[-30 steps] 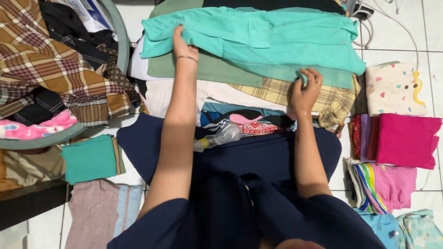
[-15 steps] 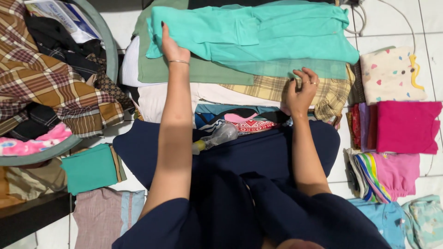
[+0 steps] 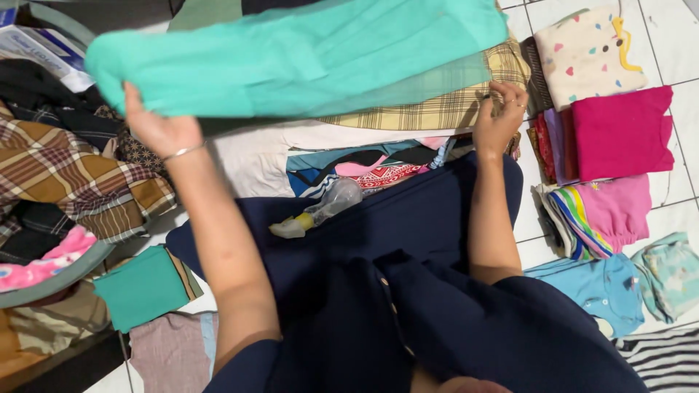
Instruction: Folding various laundry items including shirts and trousers on the floor.
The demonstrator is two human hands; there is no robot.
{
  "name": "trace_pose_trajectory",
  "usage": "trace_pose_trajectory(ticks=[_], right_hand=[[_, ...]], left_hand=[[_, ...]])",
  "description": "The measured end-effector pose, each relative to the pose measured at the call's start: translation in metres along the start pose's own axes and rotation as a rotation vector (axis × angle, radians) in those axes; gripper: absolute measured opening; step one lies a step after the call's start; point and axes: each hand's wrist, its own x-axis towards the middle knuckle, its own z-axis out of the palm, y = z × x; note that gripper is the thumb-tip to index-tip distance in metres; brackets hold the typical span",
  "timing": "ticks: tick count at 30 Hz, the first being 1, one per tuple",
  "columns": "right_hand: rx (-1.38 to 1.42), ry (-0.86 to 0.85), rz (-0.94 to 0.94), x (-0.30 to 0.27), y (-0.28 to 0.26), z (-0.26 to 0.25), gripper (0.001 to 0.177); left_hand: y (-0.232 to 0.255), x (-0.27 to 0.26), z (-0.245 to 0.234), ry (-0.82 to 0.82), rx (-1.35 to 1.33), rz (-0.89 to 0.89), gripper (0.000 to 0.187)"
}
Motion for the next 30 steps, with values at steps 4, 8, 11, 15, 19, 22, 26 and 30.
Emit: trace_pose_trajectory(ticks=[4,8,11,15,19,22,26,30], right_hand=[[0.028,-0.141,0.175,0.011,-0.025,0.002,0.024],[0.1,-0.359,0.101,0.011,-0.031,0.013,0.026],[-0.08,-0.403,-0.129,0.015,-0.03,0.02,0.037],[0.094,-0.528,0.203,0.047,-0.03,0.028,0.006],[0.042,-0.399,-0.087,0.11,-0.014,0.062,0.01],[0.067,-0.525,-0.199,0.139,-0.017,0.083,0.002],[0.037,-0.56,-0.173,0.145,-0.028,0.1,0.005],[-0.154,-0.33,-0.297,0.162,0.051,0.186,0.019]], left_hand=[[0.062,-0.001,-0.052,-0.253,-0.01,-0.093,0.047],[0.089,-0.015,-0.075,-0.243,0.012,-0.092,0.046],[0.093,-0.022,-0.083,-0.295,0.138,-0.003,0.041],[0.091,-0.025,-0.081,-0.277,0.102,-0.039,0.042],[0.091,-0.025,-0.081,-0.282,0.106,-0.032,0.043],[0.093,-0.029,-0.079,-0.249,0.074,-0.041,0.043],[0.093,-0.024,-0.091,-0.261,0.073,-0.043,0.045],[0.091,-0.022,-0.094,-0.216,0.06,-0.053,0.044]])
